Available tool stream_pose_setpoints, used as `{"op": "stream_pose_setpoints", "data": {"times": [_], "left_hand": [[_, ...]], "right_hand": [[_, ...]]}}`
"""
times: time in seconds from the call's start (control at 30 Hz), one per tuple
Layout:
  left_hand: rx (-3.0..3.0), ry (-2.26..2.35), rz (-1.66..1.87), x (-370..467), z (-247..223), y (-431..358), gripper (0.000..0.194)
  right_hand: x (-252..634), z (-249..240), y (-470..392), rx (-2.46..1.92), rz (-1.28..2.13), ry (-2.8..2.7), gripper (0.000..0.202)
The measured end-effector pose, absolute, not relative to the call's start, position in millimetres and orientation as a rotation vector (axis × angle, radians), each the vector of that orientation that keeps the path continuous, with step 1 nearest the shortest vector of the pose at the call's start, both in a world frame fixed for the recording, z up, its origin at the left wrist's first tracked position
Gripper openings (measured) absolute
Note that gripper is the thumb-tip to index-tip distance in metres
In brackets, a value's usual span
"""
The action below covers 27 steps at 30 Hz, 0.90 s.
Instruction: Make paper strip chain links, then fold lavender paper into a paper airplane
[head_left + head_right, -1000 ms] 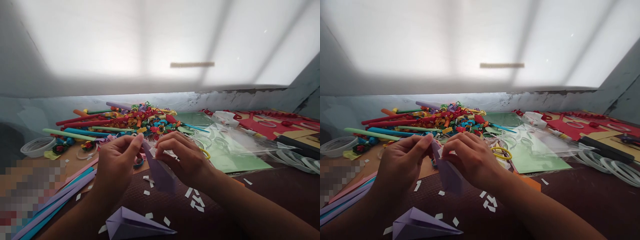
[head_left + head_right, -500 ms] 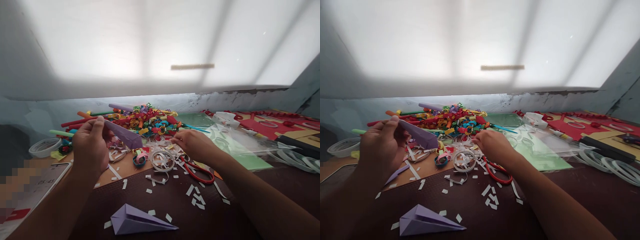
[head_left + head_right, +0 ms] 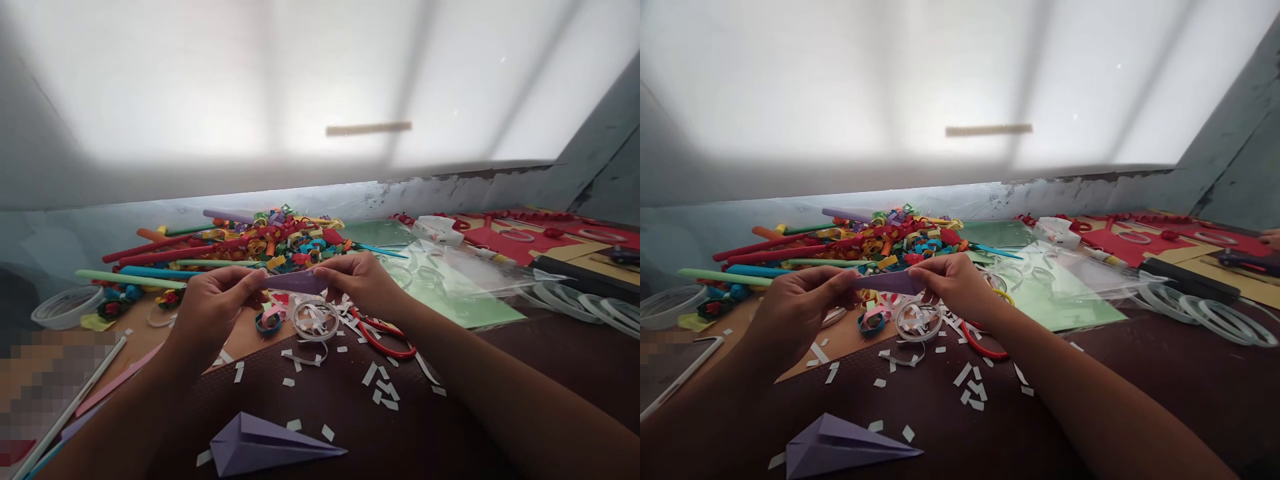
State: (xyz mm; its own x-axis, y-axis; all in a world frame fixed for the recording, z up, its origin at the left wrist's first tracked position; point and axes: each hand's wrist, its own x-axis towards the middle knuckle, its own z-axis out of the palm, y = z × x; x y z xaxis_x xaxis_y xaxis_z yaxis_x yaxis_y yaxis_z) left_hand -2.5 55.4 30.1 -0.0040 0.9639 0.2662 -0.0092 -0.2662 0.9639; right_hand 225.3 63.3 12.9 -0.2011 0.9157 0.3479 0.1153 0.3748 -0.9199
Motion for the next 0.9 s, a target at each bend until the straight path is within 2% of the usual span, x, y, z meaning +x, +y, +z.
{"op": "stream_pose_setpoints", "data": {"times": [0.3, 0.4, 0.53, 0.7, 0.9], "left_hand": [[1.649, 1.022, 1.082, -18, 33, 64, 0.022], [1.643, 1.068, 0.988, -18, 35, 64, 0.027], [1.551, 1.214, 1.071, -15, 38, 66, 0.029], [1.503, 1.229, 1.256, -13, 35, 71, 0.025], [1.540, 1.241, 1.216, -5, 32, 63, 0.031]], "right_hand": [[232, 19, 68, -0.887, 1.003, -1.452, 0.043], [236, 20, 70, -0.894, 0.932, -1.457, 0.048], [243, 22, 71, -0.946, 0.782, -1.534, 0.053], [238, 17, 60, -1.068, 0.684, -1.965, 0.019], [229, 10, 59, -1.188, 0.518, -2.139, 0.014]]}}
